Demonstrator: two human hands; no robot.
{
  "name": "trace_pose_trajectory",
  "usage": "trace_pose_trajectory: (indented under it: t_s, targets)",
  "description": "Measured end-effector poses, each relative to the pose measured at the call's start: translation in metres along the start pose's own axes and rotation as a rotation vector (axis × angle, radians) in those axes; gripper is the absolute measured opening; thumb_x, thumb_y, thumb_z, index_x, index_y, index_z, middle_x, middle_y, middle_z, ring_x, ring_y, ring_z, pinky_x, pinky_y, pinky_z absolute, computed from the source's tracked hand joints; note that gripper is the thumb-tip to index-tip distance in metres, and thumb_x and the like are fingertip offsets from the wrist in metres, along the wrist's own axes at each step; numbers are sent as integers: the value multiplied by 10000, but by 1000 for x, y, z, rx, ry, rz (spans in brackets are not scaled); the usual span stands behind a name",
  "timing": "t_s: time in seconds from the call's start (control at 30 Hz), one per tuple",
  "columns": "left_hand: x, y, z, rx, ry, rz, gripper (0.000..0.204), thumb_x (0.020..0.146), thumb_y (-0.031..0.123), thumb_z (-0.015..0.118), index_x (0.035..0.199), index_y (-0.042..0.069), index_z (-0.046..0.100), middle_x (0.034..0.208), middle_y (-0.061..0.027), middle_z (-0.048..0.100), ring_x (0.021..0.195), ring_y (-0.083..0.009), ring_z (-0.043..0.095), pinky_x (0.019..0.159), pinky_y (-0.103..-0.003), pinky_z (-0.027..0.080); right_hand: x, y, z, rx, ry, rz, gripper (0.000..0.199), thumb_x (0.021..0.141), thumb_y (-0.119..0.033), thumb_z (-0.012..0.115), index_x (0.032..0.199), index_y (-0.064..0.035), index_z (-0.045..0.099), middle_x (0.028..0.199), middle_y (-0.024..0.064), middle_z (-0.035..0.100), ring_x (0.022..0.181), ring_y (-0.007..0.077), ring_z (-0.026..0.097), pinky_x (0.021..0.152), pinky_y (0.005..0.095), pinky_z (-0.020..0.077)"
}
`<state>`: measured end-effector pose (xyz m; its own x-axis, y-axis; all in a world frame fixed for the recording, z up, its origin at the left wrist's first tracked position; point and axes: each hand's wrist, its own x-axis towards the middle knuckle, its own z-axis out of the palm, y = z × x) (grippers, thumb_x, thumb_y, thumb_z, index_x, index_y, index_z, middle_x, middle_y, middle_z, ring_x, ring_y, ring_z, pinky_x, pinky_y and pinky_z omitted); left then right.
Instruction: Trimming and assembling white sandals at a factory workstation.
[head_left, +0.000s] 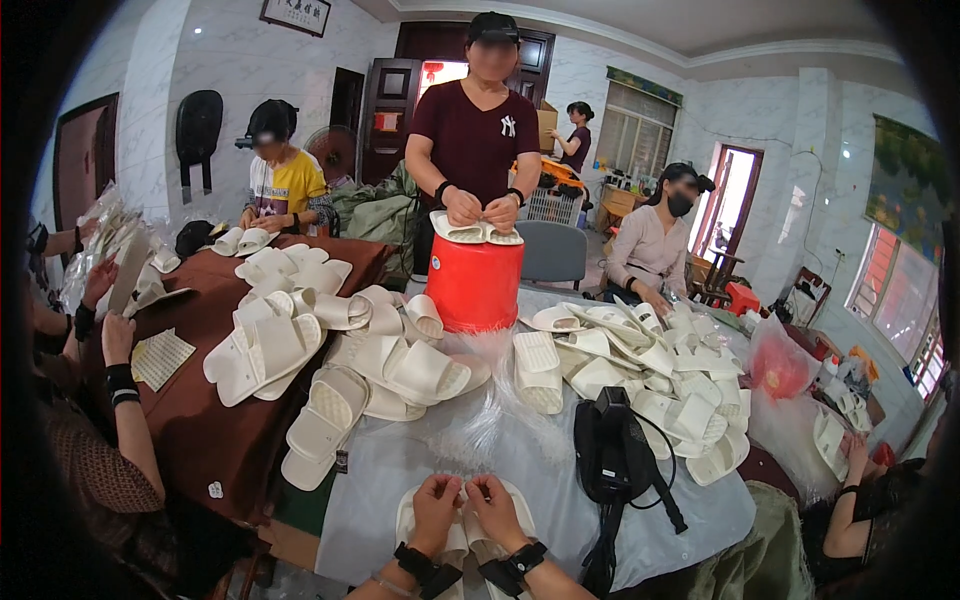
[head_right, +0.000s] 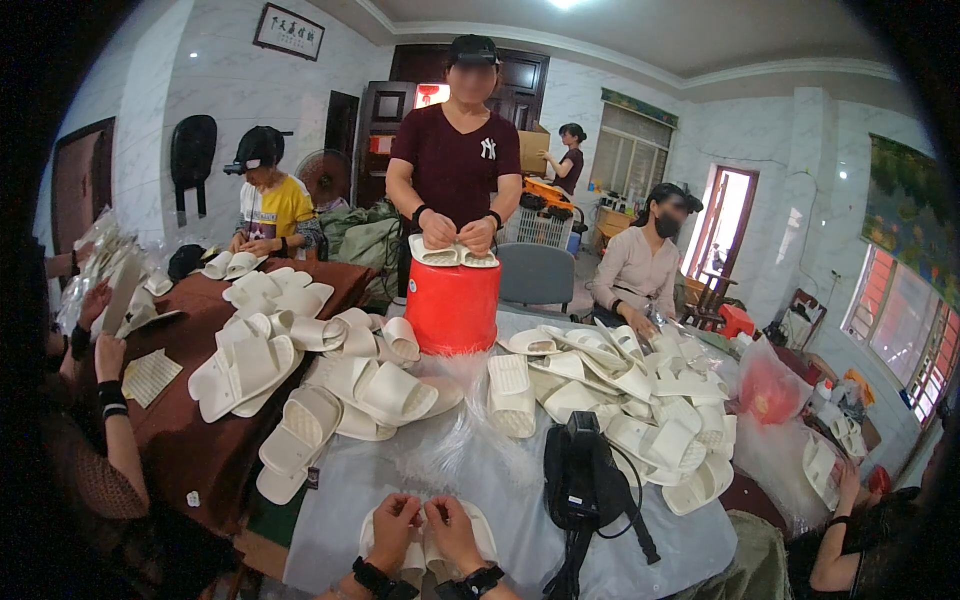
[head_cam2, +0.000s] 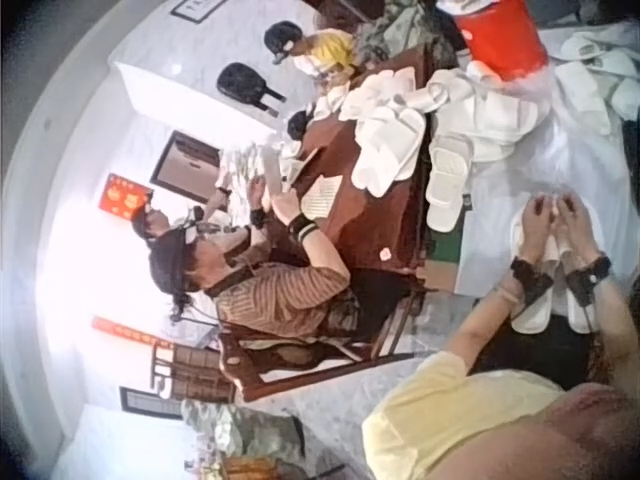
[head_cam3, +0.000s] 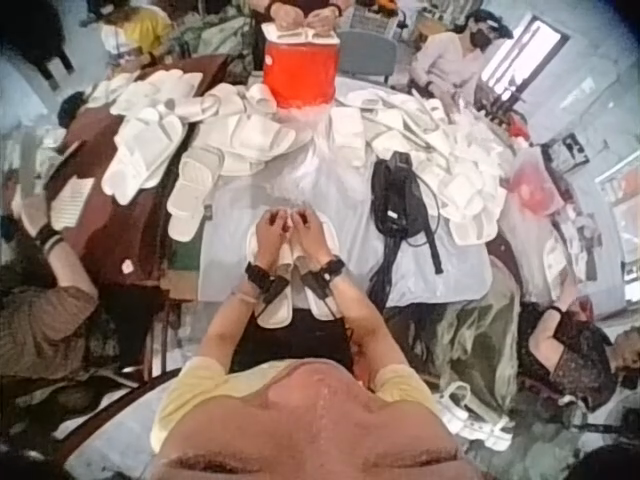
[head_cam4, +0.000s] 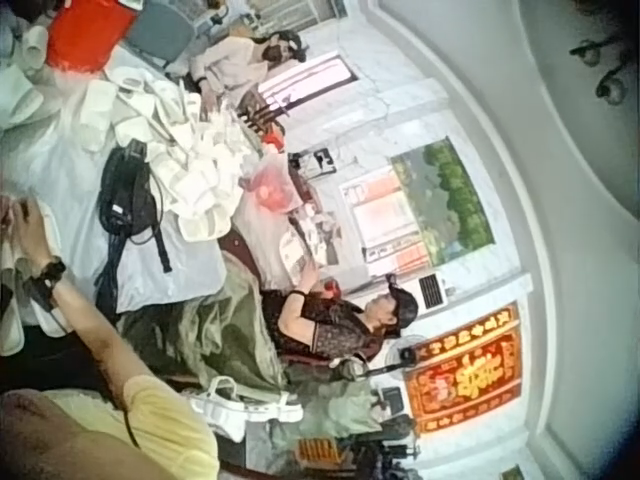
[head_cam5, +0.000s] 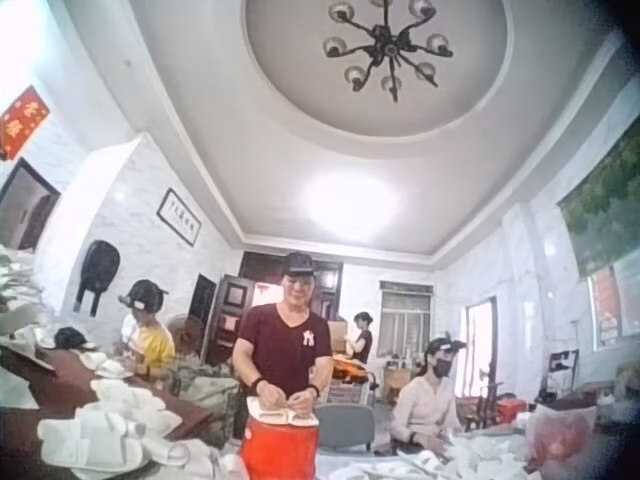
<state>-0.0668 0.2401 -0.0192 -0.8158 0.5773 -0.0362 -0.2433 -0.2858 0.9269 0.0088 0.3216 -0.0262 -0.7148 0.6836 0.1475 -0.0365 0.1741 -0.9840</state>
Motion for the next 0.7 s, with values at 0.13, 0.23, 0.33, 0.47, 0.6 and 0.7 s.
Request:
trace_pose_trajectory:
  t_s: [0.13, 0.23, 0.33, 0.47, 0.6, 0.7]
  targets:
    - [-2, 8, 3, -64, 37, 0, 132, 830, 136, 587, 829, 14, 537, 663, -8, 522, 566, -68, 456, 522, -206, 384, 1, -7, 2, -18, 15, -35, 153, 863, -178, 531, 875, -26, 524, 757, -1, 523, 698, 65, 474, 638, 203, 398]
    - [-1, 2, -2, -40, 5, 39, 132, 835, 134, 580, 841, 9, 537, 684, -13, 531, 576, -69, 468, 530, -206, 392, -1, -10, 3, 14, 19, -32, 152, 861, -176, 531, 883, -25, 528, 763, -1, 528, 705, 67, 477, 639, 205, 400]
    - [-5, 5, 1, 52, -51, 8, 130, 837, 128, 577, 847, 4, 537, 692, -17, 540, 589, -73, 482, 545, -210, 405, -1, -8, -1, -16, 34, -38, 159, 859, -174, 535, 896, -19, 527, 776, -1, 536, 711, 69, 487, 635, 212, 408]
    - [-9, 5, 2, 185, -77, 32, 132, 840, 127, 573, 847, 0, 538, 707, -21, 550, 598, -78, 493, 561, -214, 415, 0, 8, -3, 16, 5, 62, 207, 853, -196, 537, 941, -8, 541, 812, 56, 574, 743, 116, 527, 680, 242, 425]
    - [-8, 3, -1, 120, -44, 61, 132, 840, 127, 570, 848, -1, 537, 724, -26, 555, 604, -83, 498, 559, -216, 421, -2, -2, -2, 18, -33, 27, 204, 858, -196, 532, 928, -4, 531, 800, 45, 563, 725, 103, 517, 661, 238, 425]
    - [-4, -4, -2, 62, -60, 71, 131, 840, 125, 566, 854, -1, 532, 732, -27, 554, 609, -85, 500, 554, -214, 423, -3, -2, 0, -41, 5, -22, 188, 866, -181, 521, 924, -2, 523, 791, 37, 559, 711, 96, 514, 651, 236, 427]
